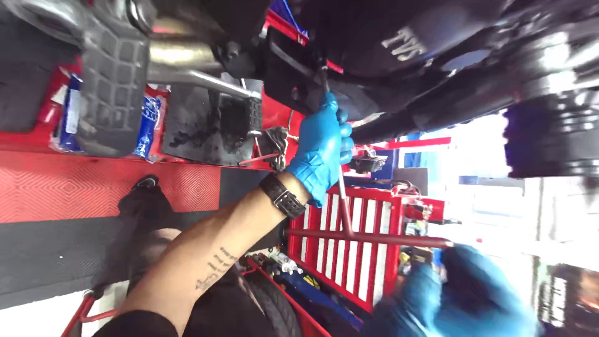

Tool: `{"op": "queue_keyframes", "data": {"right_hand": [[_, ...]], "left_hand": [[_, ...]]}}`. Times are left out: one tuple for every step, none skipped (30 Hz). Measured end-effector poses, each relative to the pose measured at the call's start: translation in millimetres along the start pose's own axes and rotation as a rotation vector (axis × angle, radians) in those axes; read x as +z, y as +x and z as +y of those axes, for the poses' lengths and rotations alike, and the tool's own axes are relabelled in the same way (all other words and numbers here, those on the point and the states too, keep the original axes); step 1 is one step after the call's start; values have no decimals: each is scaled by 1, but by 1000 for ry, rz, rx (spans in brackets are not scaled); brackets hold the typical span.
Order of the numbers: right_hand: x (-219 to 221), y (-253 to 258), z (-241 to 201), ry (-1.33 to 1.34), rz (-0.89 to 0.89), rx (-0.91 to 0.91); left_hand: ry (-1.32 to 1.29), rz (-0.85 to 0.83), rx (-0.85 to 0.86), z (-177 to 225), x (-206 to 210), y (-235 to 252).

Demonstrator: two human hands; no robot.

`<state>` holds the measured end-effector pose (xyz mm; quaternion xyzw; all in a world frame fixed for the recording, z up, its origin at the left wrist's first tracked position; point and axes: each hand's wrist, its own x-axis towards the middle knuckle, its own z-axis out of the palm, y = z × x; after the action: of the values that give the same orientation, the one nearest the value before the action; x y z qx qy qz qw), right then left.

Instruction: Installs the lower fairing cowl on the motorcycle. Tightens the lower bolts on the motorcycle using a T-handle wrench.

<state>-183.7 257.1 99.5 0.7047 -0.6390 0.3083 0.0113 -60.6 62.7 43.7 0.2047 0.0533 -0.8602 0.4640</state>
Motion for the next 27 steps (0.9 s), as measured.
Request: {"op": "queue_keyframes", "data": {"right_hand": [[-17,9,-7,-276,-73,-118],[-22,16,-16,-520,-211,-196],[-15,23,-18,-730,-329,-274],[-1,29,-13,-882,-366,-329],[13,32,-2,-963,-311,-382],[25,34,12,-943,-191,-449],[34,34,23,-849,-82,-466],[44,30,29,-678,-10,-394],[56,21,31,-458,39,-237],[69,11,26,-206,78,-17],[83,4,16,86,131,227],[97,-1,2,372,200,448],[109,-4,-13,585,254,631],[116,-5,-26,734,289,773],[119,-4,-38,852,313,881],[121,0,-47,979,335,966],[121,3,-54,1126,357,1047],[120,6,-60,1288,361,1125],[118,10,-65,1448,343,1194],[116,13,-70,1568,325,1250],[114,16,-73,1588,318,1290],[108,17,-74,1480,322,1292],[96,15,-72,1249,316,1216],[79,12,-69,934,310,1047],[57,8,-63,540,289,830],[31,7,-56,206,260,600],[5,13,-47,-54,188,391]], "left_hand": [[9,12,9,-1,1,0],[29,26,13,-4,2,-1],[57,35,23,-8,3,-1],[78,37,39,-11,3,-1],[95,39,49,-12,3,-1],[82,48,52,-11,4,0],[51,58,37,-9,4,1],[22,56,19,-4,4,2],[24,46,5,0,2,1],[110,37,15,2,0,0],[301,32,80,4,-3,-1],[592,38,211,6,-11,-4],[950,43,373,8,-22,-9],[1295,40,551,9,-34,-16],[1577,-2,743,10,-44,-22],[1789,-85,887,12,-49,-27],[1936,-207,969,13,-52,-31],[2030,-362,987,13,-52,-33],[2094,-516,961,12,-50,-33],[2131,-658,942,11,-47,-30],[2139,-760,999,10,-45,-21],[2136,-809,1092,8,-43,-13],[2127,-826,1177,5,-38,-6],[2127,-825,1241,3,-32,-1],[2135,-816,1275,2,-26,1],[2145,-809,1277,2,-22,1],[2159,-802,1266,2,-19,0]]}}
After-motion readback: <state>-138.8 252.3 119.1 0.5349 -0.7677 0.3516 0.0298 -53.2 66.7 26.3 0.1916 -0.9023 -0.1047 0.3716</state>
